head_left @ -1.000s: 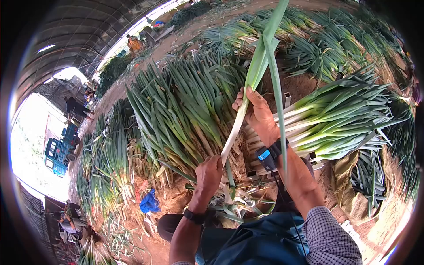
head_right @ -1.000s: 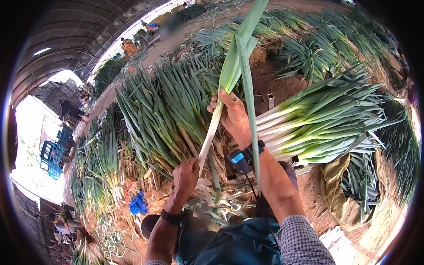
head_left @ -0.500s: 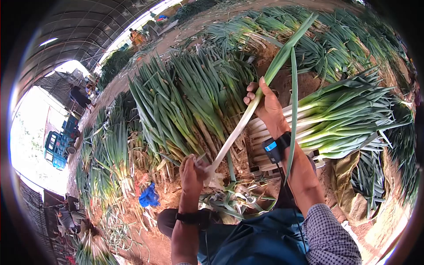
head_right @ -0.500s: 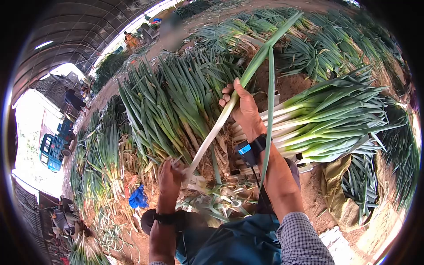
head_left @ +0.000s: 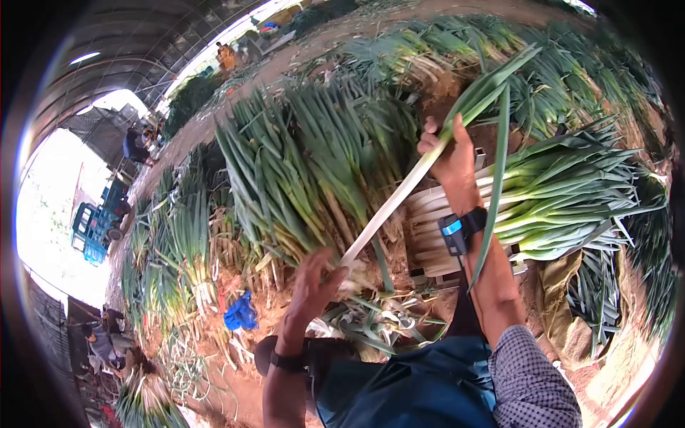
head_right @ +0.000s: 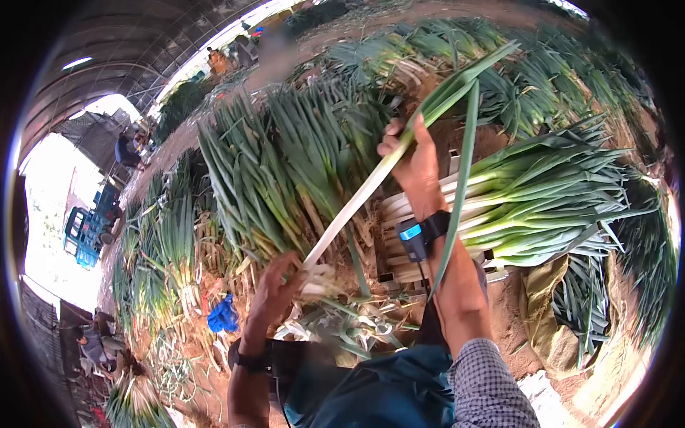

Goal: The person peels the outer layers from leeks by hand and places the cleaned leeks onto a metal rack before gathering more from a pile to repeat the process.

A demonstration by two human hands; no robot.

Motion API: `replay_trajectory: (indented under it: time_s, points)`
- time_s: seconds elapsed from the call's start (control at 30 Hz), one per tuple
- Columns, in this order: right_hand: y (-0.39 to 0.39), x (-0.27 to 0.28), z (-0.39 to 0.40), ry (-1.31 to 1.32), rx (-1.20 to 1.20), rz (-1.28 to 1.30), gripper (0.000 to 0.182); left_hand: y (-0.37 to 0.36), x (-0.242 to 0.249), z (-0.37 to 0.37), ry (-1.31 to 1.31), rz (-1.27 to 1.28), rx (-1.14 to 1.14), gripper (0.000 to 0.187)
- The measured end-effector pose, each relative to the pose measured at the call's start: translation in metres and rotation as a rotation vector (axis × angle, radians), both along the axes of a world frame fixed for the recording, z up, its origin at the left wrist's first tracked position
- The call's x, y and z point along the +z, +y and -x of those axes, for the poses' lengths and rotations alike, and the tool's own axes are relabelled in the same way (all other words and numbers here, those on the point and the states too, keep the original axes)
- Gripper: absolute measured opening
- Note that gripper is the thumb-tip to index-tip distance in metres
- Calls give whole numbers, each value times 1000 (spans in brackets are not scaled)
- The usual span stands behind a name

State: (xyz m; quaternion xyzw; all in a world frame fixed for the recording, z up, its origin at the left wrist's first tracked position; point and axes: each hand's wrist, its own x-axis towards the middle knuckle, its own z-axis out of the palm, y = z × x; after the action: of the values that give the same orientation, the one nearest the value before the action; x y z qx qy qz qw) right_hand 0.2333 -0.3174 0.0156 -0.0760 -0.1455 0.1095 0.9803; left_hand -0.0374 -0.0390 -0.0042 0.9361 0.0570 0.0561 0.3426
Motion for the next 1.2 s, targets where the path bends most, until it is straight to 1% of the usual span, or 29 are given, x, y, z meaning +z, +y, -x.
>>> replay_trajectory:
  time_s: [0.03,0.07,0.1,0.13,0.17,0.2,0.3,0.33,0.37,0.43,0.47,0.57,0.7,0.73,0.83,0.87,0.97,1.0,1.1,1.13,1.2]
  points:
    - [0,8,5,-3,18,-41,44,-10,-3,-10,-26,24,-36,38]
    - [4,17,16,36,-5,-1,48,-21,-6,-21,-52,48,-73,37]
    - [8,19,27,13,-42,139,51,-31,-9,-31,-76,72,-111,36]
    - [15,9,31,-14,-103,393,51,-40,-24,-37,-291,-25,-128,35]
    - [24,-2,37,15,-98,509,49,-48,-37,-44,-512,-116,-138,34]
    - [30,-1,43,6,-66,484,47,-59,-39,-53,-560,-139,-140,37]
    - [16,11,43,29,-22,403,44,-85,-33,-59,-335,123,-133,39]
    - [12,15,41,48,-11,365,43,-84,-26,-61,-56,225,-194,38]
    - [6,18,39,86,-21,331,42,-85,-23,-62,96,525,-282,38]
    - [-6,11,25,37,-29,278,41,-89,-23,-62,419,1127,-450,39]
    - [-12,8,17,46,-29,244,41,-93,-28,-59,448,1202,-458,37]
    - [-26,-7,-4,56,-28,188,42,-104,-32,-48,436,1596,-591,39]
    - [-31,-13,-12,147,-110,304,40,-115,-38,-28,389,1502,-459,41]
    - [-28,-13,-10,195,-149,346,38,-117,-35,-22,384,1512,-423,35]
    - [-22,-12,-10,185,-212,439,36,-116,-29,-2,339,1278,-264,37]
    - [-21,-11,-10,196,-229,454,34,-113,-32,7,346,1253,-241,33]
    - [-15,-12,-6,200,-238,489,37,-108,-26,29,253,938,-134,30]
    - [-12,-11,-3,203,-240,515,36,-104,-29,34,255,909,-127,30]
    - [-17,-9,-3,256,-300,559,36,-85,-35,61,356,605,-137,28]
    - [-35,-11,-16,221,-328,501,37,-73,-61,90,407,769,-51,26]
    - [-77,-9,-39,118,-278,363,39,-53,-81,105,442,643,-83,26]
